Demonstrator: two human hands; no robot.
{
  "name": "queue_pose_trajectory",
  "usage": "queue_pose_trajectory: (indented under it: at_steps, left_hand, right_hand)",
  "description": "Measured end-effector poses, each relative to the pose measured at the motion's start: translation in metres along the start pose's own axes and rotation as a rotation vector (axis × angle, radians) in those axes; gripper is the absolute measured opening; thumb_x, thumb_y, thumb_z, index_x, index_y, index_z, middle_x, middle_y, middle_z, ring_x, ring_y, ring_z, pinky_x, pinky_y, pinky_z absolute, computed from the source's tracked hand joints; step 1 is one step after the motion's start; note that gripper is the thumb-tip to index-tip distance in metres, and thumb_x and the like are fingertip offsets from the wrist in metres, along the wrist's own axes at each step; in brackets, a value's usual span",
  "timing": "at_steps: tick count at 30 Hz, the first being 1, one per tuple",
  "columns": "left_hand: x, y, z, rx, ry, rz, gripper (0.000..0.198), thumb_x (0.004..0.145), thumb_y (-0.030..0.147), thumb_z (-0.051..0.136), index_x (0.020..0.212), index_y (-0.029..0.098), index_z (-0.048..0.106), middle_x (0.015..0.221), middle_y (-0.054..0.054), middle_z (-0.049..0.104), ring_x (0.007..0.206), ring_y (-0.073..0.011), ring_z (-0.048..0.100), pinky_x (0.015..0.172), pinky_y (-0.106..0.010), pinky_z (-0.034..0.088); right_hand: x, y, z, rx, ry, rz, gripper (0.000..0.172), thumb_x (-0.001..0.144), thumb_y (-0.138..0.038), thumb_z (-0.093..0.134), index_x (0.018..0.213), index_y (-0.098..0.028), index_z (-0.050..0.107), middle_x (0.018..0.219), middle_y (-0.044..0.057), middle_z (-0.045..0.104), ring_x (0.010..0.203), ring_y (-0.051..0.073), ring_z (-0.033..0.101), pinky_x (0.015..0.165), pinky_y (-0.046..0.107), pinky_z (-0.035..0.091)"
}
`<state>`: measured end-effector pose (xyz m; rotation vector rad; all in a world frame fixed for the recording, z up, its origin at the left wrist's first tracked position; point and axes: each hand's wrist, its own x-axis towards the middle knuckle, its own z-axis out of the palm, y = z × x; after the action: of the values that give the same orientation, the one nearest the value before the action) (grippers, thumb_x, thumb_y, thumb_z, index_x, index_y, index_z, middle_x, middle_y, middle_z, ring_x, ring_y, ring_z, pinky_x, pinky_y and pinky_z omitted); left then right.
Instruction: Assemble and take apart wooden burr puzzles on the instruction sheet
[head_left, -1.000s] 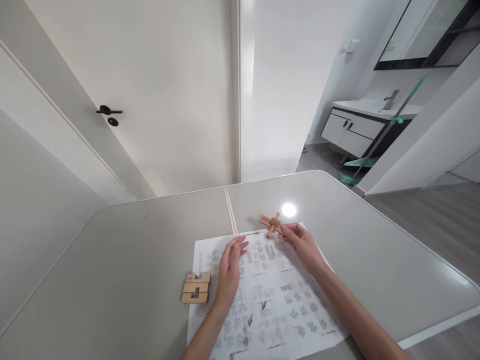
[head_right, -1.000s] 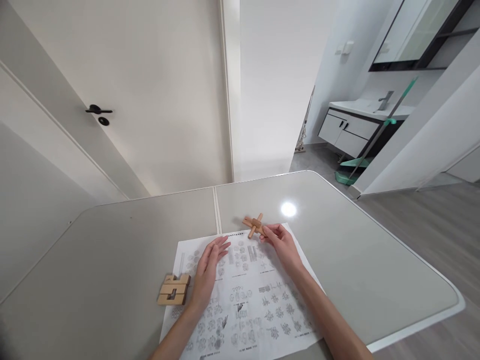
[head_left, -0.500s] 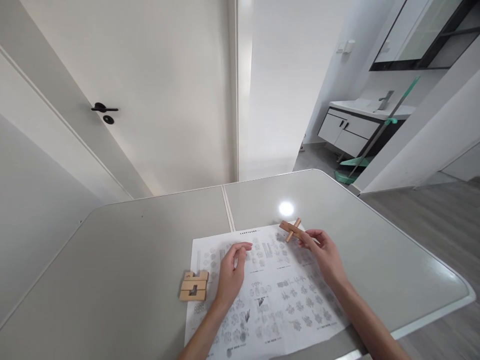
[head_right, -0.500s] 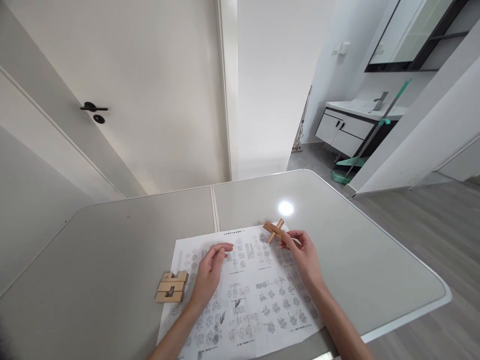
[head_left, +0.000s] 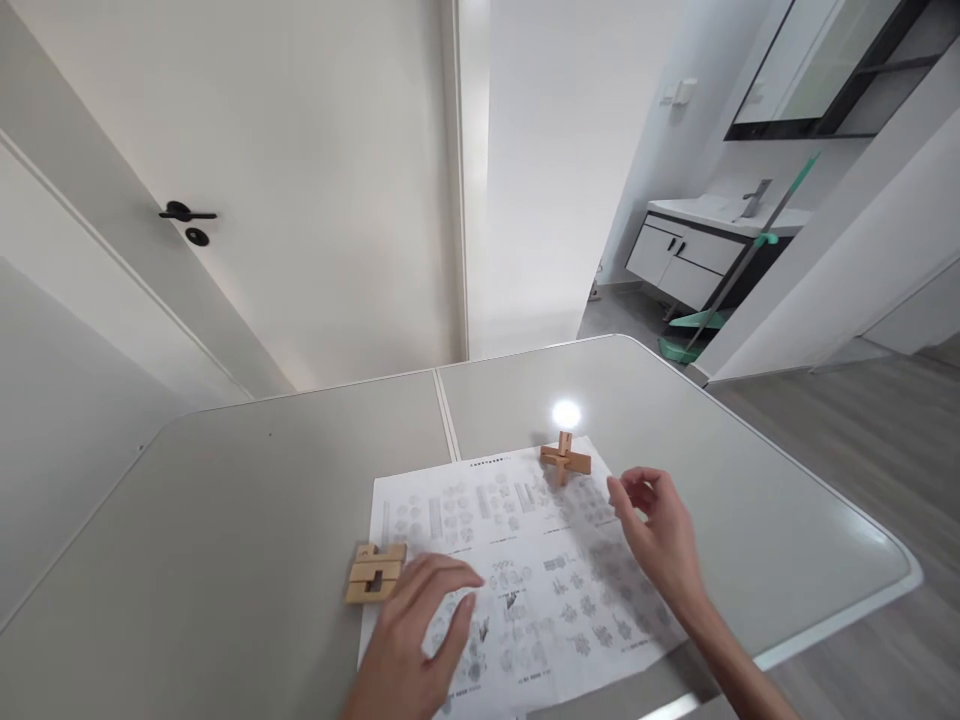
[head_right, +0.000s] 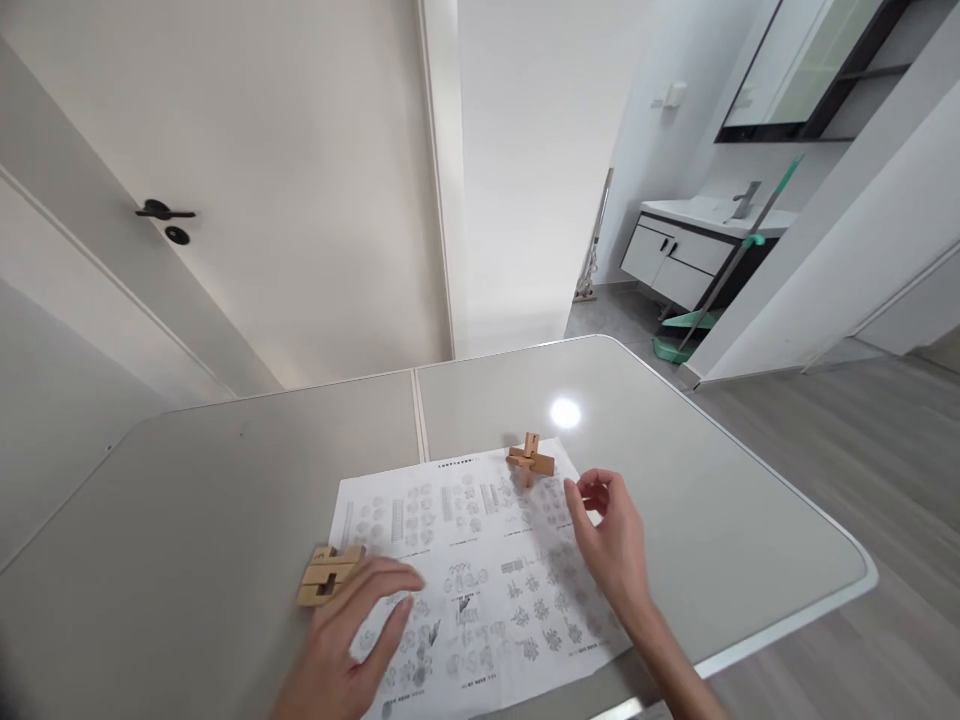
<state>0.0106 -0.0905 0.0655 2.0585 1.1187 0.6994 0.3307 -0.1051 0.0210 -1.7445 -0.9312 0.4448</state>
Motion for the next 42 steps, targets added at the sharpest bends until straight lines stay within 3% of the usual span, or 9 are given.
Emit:
queue_pose_trajectory:
  at_steps: [4, 8, 14, 17, 22, 26, 30, 36, 42]
  left_hand:
    - [-0.036, -0.047, -0.034, 0.32, 0.263, -0.079, 0.03, 0.091, 0.044, 0.064, 0.119, 0.034, 0.068, 0.126, -0.006, 0.068, 0.115, -0.0331, 0.067, 0.094, -0.044, 0.058]
    - [-0.04, -0.081, -0.056, 0.483, 0.206, -0.264, 0.057, 0.086, 0.051, 0.067, 0.138, 0.033, 0.056, 0.142, -0.008, 0.059, 0.105, -0.0314, 0.071, 0.077, -0.04, 0.062]
    - [-0.02, -0.083, -0.079, 0.395, -0.013, -0.229, 0.052, 0.08, 0.048, 0.074, 0.129, 0.035, 0.064, 0.14, -0.005, 0.06, 0.078, -0.0218, 0.073, 0.063, -0.03, 0.058]
    - [-0.013, -0.083, -0.084, 0.379, -0.035, -0.152, 0.043, 0.078, 0.047, 0.077, 0.117, 0.032, 0.069, 0.13, -0.005, 0.067, 0.088, -0.0243, 0.072, 0.072, -0.031, 0.058]
    - [0.007, -0.069, -0.052, 0.36, 0.138, -0.094, 0.044, 0.074, 0.052, 0.08, 0.109, 0.029, 0.065, 0.106, -0.004, 0.073, 0.086, -0.0247, 0.069, 0.069, -0.031, 0.053]
    - [0.043, -0.044, -0.005, 0.258, 0.187, -0.034, 0.046, 0.076, 0.052, 0.079, 0.109, 0.029, 0.058, 0.102, -0.002, 0.072, 0.078, -0.0213, 0.069, 0.068, -0.03, 0.05]
    - [0.073, -0.031, 0.027, 0.102, 0.268, -0.08, 0.042, 0.077, 0.05, 0.079, 0.106, 0.029, 0.056, 0.095, -0.001, 0.071, 0.074, -0.0218, 0.067, 0.067, -0.032, 0.048]
    - [0.075, -0.039, 0.033, -0.273, 0.087, -0.148, 0.033, 0.097, 0.048, 0.056, 0.12, 0.024, 0.058, 0.105, -0.006, 0.069, 0.09, -0.0222, 0.065, 0.081, -0.034, 0.052]
    - [0.079, -0.046, 0.031, -0.396, 0.144, -0.204, 0.03, 0.099, 0.049, 0.055, 0.109, 0.023, 0.064, 0.098, -0.005, 0.072, 0.086, -0.0205, 0.066, 0.078, -0.032, 0.052]
  right_hand:
    - [-0.031, 0.005, -0.008, 0.035, -0.37, 0.013, 0.038, 0.095, -0.063, 0.057, 0.093, -0.025, 0.055, 0.074, 0.003, 0.059, 0.068, 0.022, 0.057, 0.055, 0.031, 0.04]
    - [-0.05, 0.002, 0.001, 0.07, -0.758, 0.034, 0.038, 0.1, -0.06, 0.049, 0.089, -0.024, 0.057, 0.07, 0.001, 0.055, 0.064, 0.02, 0.052, 0.058, 0.03, 0.039]
    - [-0.044, -0.005, 0.018, 0.096, -0.884, 0.023, 0.038, 0.099, -0.059, 0.054, 0.086, -0.024, 0.06, 0.069, 0.0, 0.055, 0.061, 0.018, 0.047, 0.056, 0.03, 0.036]
    - [-0.033, -0.006, 0.022, 0.098, -0.899, 0.008, 0.035, 0.098, -0.056, 0.056, 0.087, -0.024, 0.061, 0.072, 0.0, 0.056, 0.06, 0.017, 0.047, 0.054, 0.029, 0.035]
    - [-0.023, -0.022, 0.036, 0.138, -0.964, -0.061, 0.033, 0.101, -0.053, 0.055, 0.092, -0.024, 0.065, 0.081, 0.003, 0.064, 0.068, 0.019, 0.057, 0.059, 0.03, 0.043]
    - [-0.018, -0.047, 0.071, 0.305, -1.05, 0.022, 0.046, 0.097, -0.058, 0.059, 0.133, -0.03, 0.056, 0.112, 0.008, 0.067, 0.067, 0.018, 0.064, 0.05, 0.029, 0.046]
    - [-0.01, -0.057, 0.11, 0.427, -0.929, 0.012, 0.043, 0.095, -0.065, 0.058, 0.11, -0.025, 0.064, 0.083, 0.001, 0.064, 0.045, 0.01, 0.044, 0.044, 0.027, 0.036]
    - [0.001, -0.044, 0.124, 0.462, -0.89, -0.009, 0.043, 0.095, -0.066, 0.057, 0.095, -0.023, 0.06, 0.07, -0.003, 0.056, 0.046, 0.01, 0.04, 0.045, 0.025, 0.031]
    - [0.008, -0.047, 0.112, 0.35, -0.954, -0.134, 0.037, 0.099, -0.058, 0.055, 0.098, -0.022, 0.063, 0.069, -0.003, 0.057, 0.044, 0.009, 0.041, 0.045, 0.025, 0.03]
